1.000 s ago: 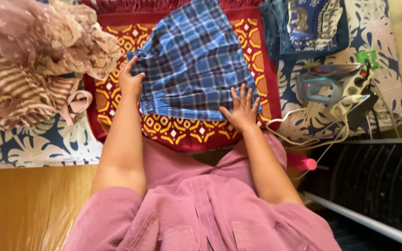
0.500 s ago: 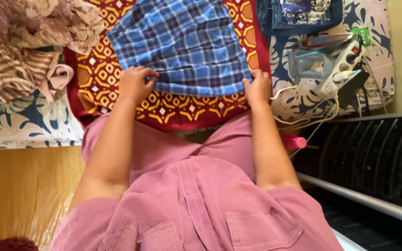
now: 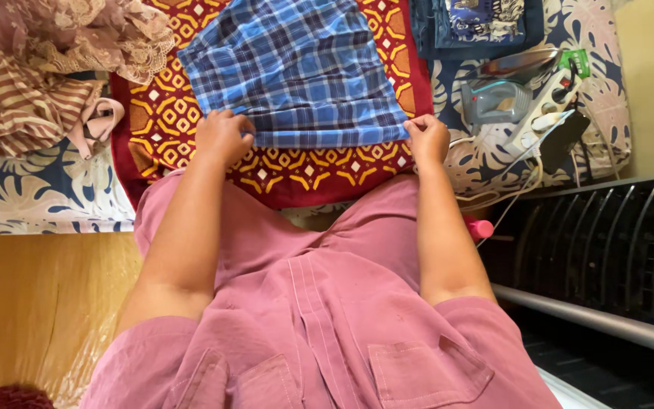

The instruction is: The person irons a folded patterned cloth and then a pair of blue plaid shorts on a red patterned mat. They use a handheld iron to smooth the fabric, adjusting the items as needed.

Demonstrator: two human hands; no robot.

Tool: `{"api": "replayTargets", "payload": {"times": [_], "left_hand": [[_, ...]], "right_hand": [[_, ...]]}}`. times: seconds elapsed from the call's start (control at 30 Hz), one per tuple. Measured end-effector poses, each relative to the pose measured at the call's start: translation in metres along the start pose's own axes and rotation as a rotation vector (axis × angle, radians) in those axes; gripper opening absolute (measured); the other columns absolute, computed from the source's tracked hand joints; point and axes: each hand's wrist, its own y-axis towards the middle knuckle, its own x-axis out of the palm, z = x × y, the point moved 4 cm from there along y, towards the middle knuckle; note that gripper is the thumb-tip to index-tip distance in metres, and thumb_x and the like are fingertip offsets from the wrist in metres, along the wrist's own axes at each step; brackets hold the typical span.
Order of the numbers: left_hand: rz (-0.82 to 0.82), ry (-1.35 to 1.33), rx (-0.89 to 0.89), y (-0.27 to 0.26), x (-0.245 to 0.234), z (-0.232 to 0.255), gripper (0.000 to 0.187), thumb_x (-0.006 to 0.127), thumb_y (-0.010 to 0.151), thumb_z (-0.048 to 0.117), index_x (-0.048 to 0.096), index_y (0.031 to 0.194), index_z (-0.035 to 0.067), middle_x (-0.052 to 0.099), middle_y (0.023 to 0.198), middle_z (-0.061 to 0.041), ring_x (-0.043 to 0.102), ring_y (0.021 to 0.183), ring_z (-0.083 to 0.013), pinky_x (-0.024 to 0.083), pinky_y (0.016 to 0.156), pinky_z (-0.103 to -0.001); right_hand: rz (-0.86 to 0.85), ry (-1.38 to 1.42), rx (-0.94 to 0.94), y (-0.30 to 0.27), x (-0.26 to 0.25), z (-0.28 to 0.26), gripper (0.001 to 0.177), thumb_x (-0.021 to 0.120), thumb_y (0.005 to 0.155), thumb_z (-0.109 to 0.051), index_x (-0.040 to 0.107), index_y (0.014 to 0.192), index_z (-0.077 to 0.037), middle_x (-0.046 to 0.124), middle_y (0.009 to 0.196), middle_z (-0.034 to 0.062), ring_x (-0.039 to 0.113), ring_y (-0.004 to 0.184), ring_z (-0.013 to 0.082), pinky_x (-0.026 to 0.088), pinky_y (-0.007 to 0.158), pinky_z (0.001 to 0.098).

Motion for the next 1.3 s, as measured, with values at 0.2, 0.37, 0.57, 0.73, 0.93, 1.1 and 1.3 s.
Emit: {"api": "replayTargets", "payload": {"times": [0.2, 0.37, 0.57, 0.73, 0.93, 1.1, 1.3], "left_hand": [[-0.041, 0.057, -0.133, 0.011, 0.008, -0.008, 0.025, 0.059, 0.092, 0.032, 0.08, 0.099, 0.021, 0.072, 0.118, -0.005, 0.061, 0.116, -0.0307, 0.048, 0.097, -0.05], [-0.014, -0.002, -0.194, 0.014, 0.01, -0.01, 0.025, 0.058, 0.092, 0.029, 0.078, 0.102, 0.02, 0.073, 0.116, -0.007, 0.064, 0.114, -0.0309, 0.045, 0.1, -0.054], [0.074, -0.199, -0.173, -0.001, 0.004, -0.016, 0.021, 0.062, 0.088, 0.028, 0.079, 0.096, 0.02, 0.073, 0.113, -0.008, 0.064, 0.111, -0.0326, 0.044, 0.098, -0.055], [0.118, -0.287, -0.203, -0.005, 0.006, -0.02, 0.019, 0.062, 0.088, 0.026, 0.078, 0.096, 0.02, 0.074, 0.112, -0.006, 0.065, 0.11, -0.0314, 0.047, 0.097, -0.052], [0.106, -0.277, -0.246, -0.001, 0.012, -0.025, 0.018, 0.063, 0.088, 0.027, 0.079, 0.095, 0.022, 0.074, 0.11, -0.005, 0.066, 0.107, -0.0307, 0.046, 0.094, -0.052], [0.199, -0.292, -0.237, -0.001, 0.018, -0.025, 0.017, 0.064, 0.088, 0.029, 0.079, 0.093, 0.022, 0.074, 0.106, -0.002, 0.065, 0.104, -0.0298, 0.045, 0.092, -0.052], [0.266, -0.274, -0.184, -0.006, 0.019, -0.024, 0.014, 0.065, 0.089, 0.028, 0.078, 0.09, 0.021, 0.073, 0.098, 0.0, 0.065, 0.099, -0.0273, 0.044, 0.09, -0.051]], "right_hand": [[-0.056, 0.191, 0.015, 0.009, 0.014, 0.023, 0.017, 0.078, 0.094, -0.017, 0.069, 0.094, -0.003, 0.07, 0.077, 0.0052, 0.061, 0.057, 0.0113, 0.049, 0.051, 0.029], [-0.092, 0.385, 0.051, 0.022, 0.021, 0.033, 0.013, 0.075, 0.095, -0.012, 0.066, 0.102, -0.005, 0.068, 0.095, 0.0053, 0.063, 0.077, 0.0088, 0.051, 0.057, 0.0276], [-0.226, 0.408, -0.12, 0.029, 0.015, 0.014, 0.016, 0.073, 0.093, -0.006, 0.069, 0.109, -0.006, 0.073, 0.099, 0.0021, 0.067, 0.086, 0.0084, 0.053, 0.076, 0.0242], [-0.139, 0.313, -0.115, 0.043, 0.015, 0.022, 0.014, 0.076, 0.093, -0.006, 0.074, 0.107, -0.003, 0.075, 0.097, 0.0032, 0.069, 0.087, 0.0102, 0.054, 0.079, 0.0246], [-0.044, 0.279, 0.02, 0.056, 0.045, 0.046, 0.015, 0.075, 0.092, -0.009, 0.072, 0.106, -0.005, 0.074, 0.097, 0.0033, 0.067, 0.086, 0.0114, 0.053, 0.077, 0.0265], [-0.146, 0.348, 0.041, 0.068, 0.054, 0.034, 0.017, 0.076, 0.091, -0.01, 0.073, 0.108, -0.006, 0.075, 0.1, 0.0022, 0.069, 0.092, 0.011, 0.054, 0.084, 0.0241], [-0.252, 0.24, 0.172, 0.019, 0.049, 0.015, 0.029, 0.082, 0.084, -0.006, 0.077, 0.113, -0.007, 0.069, 0.095, 0.0061, 0.057, 0.081, 0.0202, 0.044, 0.071, 0.0337]]}}
